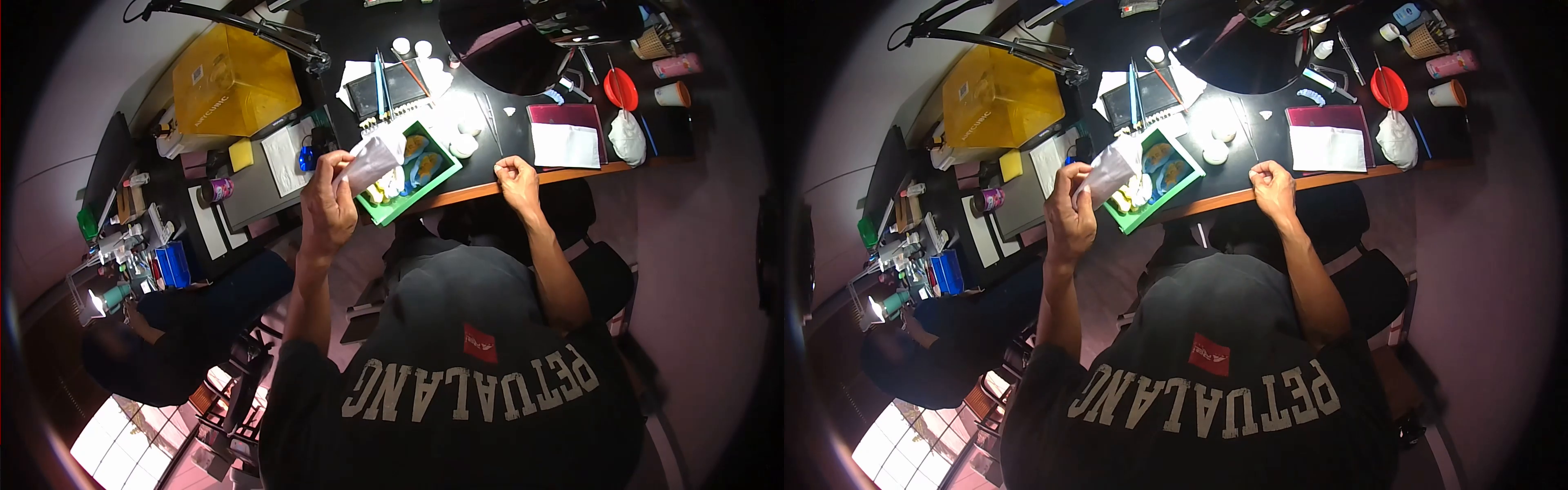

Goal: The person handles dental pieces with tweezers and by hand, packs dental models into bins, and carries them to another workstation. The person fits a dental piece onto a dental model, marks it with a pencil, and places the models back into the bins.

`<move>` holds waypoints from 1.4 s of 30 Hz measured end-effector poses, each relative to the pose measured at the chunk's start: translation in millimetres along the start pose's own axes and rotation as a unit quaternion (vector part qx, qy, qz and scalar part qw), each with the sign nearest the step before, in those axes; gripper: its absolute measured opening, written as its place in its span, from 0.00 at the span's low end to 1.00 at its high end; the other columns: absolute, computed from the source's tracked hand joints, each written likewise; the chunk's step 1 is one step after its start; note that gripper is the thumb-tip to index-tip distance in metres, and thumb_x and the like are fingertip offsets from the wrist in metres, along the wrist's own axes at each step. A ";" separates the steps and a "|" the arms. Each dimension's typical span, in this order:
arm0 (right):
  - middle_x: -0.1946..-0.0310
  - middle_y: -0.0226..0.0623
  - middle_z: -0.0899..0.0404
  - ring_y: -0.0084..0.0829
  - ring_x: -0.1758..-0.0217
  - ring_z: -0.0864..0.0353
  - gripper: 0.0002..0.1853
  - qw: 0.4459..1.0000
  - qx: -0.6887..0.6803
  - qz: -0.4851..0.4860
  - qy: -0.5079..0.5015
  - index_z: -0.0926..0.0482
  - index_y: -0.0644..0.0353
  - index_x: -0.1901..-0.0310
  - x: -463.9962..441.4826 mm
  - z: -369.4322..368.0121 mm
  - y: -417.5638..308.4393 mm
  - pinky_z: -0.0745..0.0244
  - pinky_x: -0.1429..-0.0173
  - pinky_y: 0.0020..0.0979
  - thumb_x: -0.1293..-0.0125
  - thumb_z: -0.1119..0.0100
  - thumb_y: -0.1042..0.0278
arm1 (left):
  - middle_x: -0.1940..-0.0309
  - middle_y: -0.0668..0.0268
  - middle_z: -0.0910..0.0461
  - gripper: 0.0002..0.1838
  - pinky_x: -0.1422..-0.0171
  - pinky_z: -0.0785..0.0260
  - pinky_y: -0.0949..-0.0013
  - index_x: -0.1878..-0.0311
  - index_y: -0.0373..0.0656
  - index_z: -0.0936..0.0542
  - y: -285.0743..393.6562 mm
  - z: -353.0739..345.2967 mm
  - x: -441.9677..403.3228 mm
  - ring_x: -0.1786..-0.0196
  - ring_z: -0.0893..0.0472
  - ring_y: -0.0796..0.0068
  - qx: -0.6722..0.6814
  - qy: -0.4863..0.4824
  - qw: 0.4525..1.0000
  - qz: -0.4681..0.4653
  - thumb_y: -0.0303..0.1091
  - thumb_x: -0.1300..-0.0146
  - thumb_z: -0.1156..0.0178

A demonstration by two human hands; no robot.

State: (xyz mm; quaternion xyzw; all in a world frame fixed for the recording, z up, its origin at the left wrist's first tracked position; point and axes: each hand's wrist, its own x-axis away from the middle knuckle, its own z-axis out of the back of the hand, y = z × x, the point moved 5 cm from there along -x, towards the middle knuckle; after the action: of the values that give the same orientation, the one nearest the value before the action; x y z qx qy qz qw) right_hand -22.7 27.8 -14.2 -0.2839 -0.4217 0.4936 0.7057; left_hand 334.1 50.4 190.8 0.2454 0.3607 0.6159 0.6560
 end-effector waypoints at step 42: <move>0.68 0.43 0.19 0.36 0.70 0.17 0.05 0.973 0.130 0.186 0.032 0.14 0.66 0.63 5.8 -0.1 -38.9 0.22 0.61 0.36 0.36 0.34 0.74 | 0.71 0.60 0.13 0.12 0.63 0.24 0.67 0.58 0.41 0.11 -34.6 -22.8 50.1 0.71 0.14 0.70 -0.021 0.069 0.996 0.046 0.29 0.45 0.22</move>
State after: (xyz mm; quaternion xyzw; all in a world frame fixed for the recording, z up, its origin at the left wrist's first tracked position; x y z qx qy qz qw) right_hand -4.0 19.5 19.4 -0.2788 -0.2709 0.6573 0.6456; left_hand 337.3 92.7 141.7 0.2045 0.3803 0.6685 0.6056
